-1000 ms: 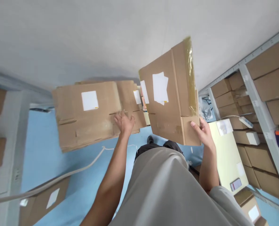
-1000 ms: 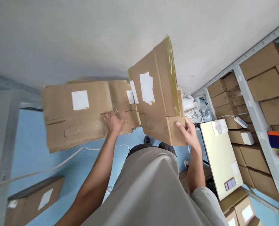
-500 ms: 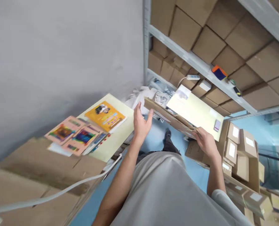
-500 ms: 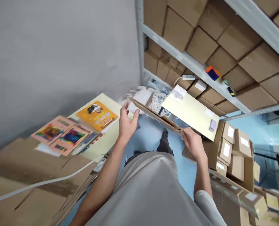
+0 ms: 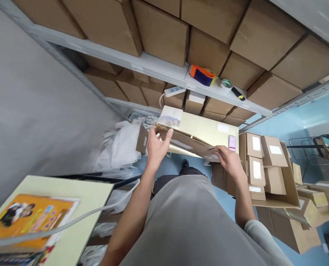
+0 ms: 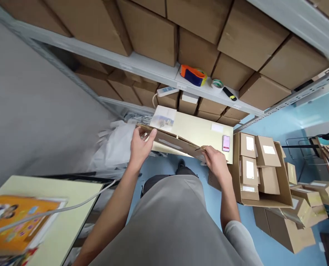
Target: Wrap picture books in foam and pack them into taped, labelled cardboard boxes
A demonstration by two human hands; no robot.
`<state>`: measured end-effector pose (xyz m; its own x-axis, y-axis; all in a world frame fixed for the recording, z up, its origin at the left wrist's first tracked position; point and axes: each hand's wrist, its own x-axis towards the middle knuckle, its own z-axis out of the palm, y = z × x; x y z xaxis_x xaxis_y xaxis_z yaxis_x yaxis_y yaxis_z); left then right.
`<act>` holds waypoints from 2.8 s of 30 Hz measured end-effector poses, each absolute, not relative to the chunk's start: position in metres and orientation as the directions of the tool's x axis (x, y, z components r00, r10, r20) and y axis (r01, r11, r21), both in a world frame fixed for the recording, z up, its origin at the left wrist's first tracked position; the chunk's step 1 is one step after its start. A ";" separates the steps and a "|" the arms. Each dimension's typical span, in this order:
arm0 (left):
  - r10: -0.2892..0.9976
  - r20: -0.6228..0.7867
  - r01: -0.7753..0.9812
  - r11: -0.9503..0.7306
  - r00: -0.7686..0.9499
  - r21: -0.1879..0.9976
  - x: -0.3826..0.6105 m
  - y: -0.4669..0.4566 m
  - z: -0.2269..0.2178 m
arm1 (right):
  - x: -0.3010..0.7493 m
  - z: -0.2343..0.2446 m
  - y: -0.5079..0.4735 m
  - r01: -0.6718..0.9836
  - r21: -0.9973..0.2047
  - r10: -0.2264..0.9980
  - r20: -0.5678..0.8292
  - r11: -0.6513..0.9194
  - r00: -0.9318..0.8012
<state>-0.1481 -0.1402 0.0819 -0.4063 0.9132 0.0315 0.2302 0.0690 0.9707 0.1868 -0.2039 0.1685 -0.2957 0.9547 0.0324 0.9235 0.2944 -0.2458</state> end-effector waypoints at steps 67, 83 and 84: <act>0.924 -0.142 0.640 0.351 -0.355 0.683 -0.094 -0.043 0.115 | 0.243 0.146 -0.114 0.781 -0.555 0.947 -0.040 -0.286 0.318; 0.997 -0.060 0.679 0.072 -0.042 0.730 -0.060 -0.064 0.097 | 0.228 0.106 -0.120 0.884 -0.422 0.973 0.012 -0.203 0.229; 0.997 -0.059 0.678 0.071 -0.040 0.732 -0.060 -0.064 0.096 | 0.227 0.107 -0.119 0.893 -0.408 0.978 0.008 -0.189 0.211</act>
